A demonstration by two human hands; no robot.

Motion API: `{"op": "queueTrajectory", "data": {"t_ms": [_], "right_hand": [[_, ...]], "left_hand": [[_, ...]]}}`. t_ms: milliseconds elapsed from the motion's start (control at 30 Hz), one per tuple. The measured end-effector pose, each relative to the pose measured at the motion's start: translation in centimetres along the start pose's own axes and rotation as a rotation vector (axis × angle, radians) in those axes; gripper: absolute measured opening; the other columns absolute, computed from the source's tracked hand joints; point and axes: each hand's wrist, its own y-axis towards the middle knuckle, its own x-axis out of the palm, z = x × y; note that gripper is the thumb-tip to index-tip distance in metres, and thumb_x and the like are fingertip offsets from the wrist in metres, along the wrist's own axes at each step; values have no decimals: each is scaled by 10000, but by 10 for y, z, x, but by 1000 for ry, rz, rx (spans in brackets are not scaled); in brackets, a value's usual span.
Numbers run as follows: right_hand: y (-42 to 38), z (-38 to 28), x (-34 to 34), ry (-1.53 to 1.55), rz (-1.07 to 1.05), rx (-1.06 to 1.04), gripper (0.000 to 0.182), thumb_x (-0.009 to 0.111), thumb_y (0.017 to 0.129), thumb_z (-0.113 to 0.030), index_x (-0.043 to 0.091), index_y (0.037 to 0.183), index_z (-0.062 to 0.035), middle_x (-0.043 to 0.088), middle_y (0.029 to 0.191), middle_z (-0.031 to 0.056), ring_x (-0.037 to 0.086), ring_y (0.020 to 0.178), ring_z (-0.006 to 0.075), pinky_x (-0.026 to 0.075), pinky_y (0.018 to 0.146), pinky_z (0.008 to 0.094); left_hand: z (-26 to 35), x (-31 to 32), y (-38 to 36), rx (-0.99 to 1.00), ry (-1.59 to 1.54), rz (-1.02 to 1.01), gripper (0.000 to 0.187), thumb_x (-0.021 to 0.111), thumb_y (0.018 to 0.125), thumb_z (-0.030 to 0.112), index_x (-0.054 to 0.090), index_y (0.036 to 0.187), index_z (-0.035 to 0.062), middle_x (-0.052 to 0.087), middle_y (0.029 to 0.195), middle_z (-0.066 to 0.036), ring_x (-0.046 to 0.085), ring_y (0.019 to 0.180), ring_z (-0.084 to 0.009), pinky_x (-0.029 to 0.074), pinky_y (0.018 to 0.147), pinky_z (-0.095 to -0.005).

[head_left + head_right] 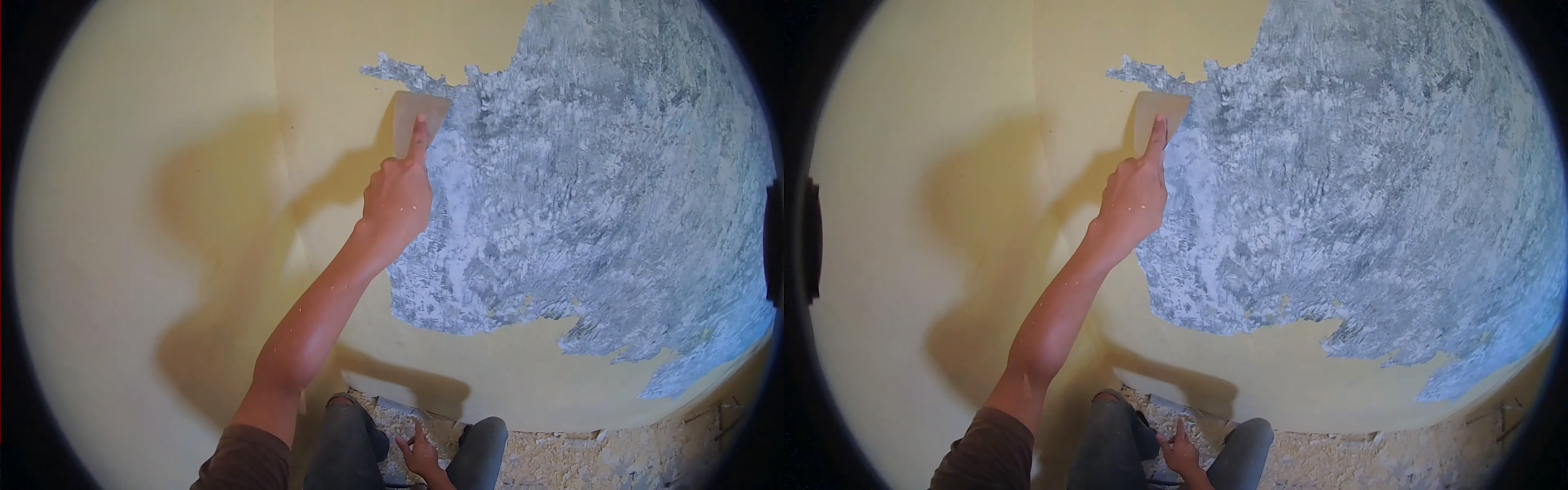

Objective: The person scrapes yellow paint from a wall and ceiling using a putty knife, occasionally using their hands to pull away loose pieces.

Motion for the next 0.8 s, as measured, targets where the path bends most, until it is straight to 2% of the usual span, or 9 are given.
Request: {"op": "queueTrajectory", "data": {"t_ms": [167, 233, 267, 333, 400, 533, 600, 667, 800], "right_hand": [[1, -1, -7, -1, -11, 0, 907, 567, 934, -577, 265, 1499, 66, 692, 1000, 202, 681, 895, 395, 536, 780, 497], [-4, -2, -2, 1, -32, 14, 913, 554, 932, -600, 276, 1498, 61, 686, 1018, 214, 676, 921, 400, 534, 789, 500], [-2, -1, -2, -157, 22, -23, 917, 536, 925, -629, 299, 1496, 48, 665, 1071, 235, 649, 997, 410, 514, 835, 515], [-1, -5, -6, -306, 85, -64, 922, 519, 918, -658, 322, 1494, 35, 643, 1124, 256, 622, 1074, 420, 494, 882, 530], [-1, -12, -28, -477, 105, -18, 870, 538, 896, -672, 428, 1448, -8, 588, 1258, 233, 535, 1172, 451, 438, 924, 593], [13, 3, -68, -513, 144, -86, 831, 567, 878, -667, 482, 1411, -36, 572, 1277, 233, 512, 1198, 450, 408, 982, 586], [20, 7, -95, -604, 287, -258, 814, 587, 864, -660, 503, 1387, -42, 566, 1290, 221, 485, 1233, 421, 377, 1031, 547], [16, 27, -101, -596, 313, -241, 816, 603, 853, -659, 508, 1385, -48, 575, 1275, 205, 463, 1257, 392, 356, 1036, 530], [25, 43, -104, -509, 244, -59, 802, 598, 859, -650, 512, 1387, -54, 583, 1257, 198, 473, 1248, 360, 365, 1010, 528]], "left_hand": [[7, -12, 16, 21, 6, 44, 802, 513, 874, -1, 168, 1591, 96, 616, 827, -271, 673, 762, -423, 545, 666, -510], [3, -8, 9, 45, 12, 117, 634, 450, 991, 74, 219, 1580, 118, 587, 711, -254, 628, 680, -428, 506, 676, -529], [2, -7, 8, 46, 11, 122, 634, 450, 991, 74, 219, 1580, 118, 587, 711, -254, 628, 680, -428, 506, 676, -529], [2, -7, 8, 43, 7, 14, 808, 511, 870, -10, 169, 1594, 104, 620, 836, -264, 666, 738, -400, 543, 639, -500], [5, -13, 15, 52, 30, 11, 811, 513, 869, -10, 167, 1594, 103, 620, 836, -264, 666, 738, -401, 542, 637, -497], [4, -16, 13, 61, 48, 31, 820, 515, 869, -11, 159, 1597, 111, 622, 842, -263, 668, 740, -398, 544, 643, -483], [11, -14, 8, 45, 25, -7, 812, 511, 875, -9, 162, 1597, 117, 622, 842, -261, 668, 741, -397, 545, 649, -481], [10, -9, 5, 10, -4, -59, 805, 507, 881, -8, 165, 1598, 122, 623, 842, -259, 668, 742, -396, 546, 654, -478], [10, -13, 14, 61, 15, 21, 794, 494, 886, -4, 163, 1598, 120, 619, 835, -263, 667, 748, -396, 545, 680, -488]]}}
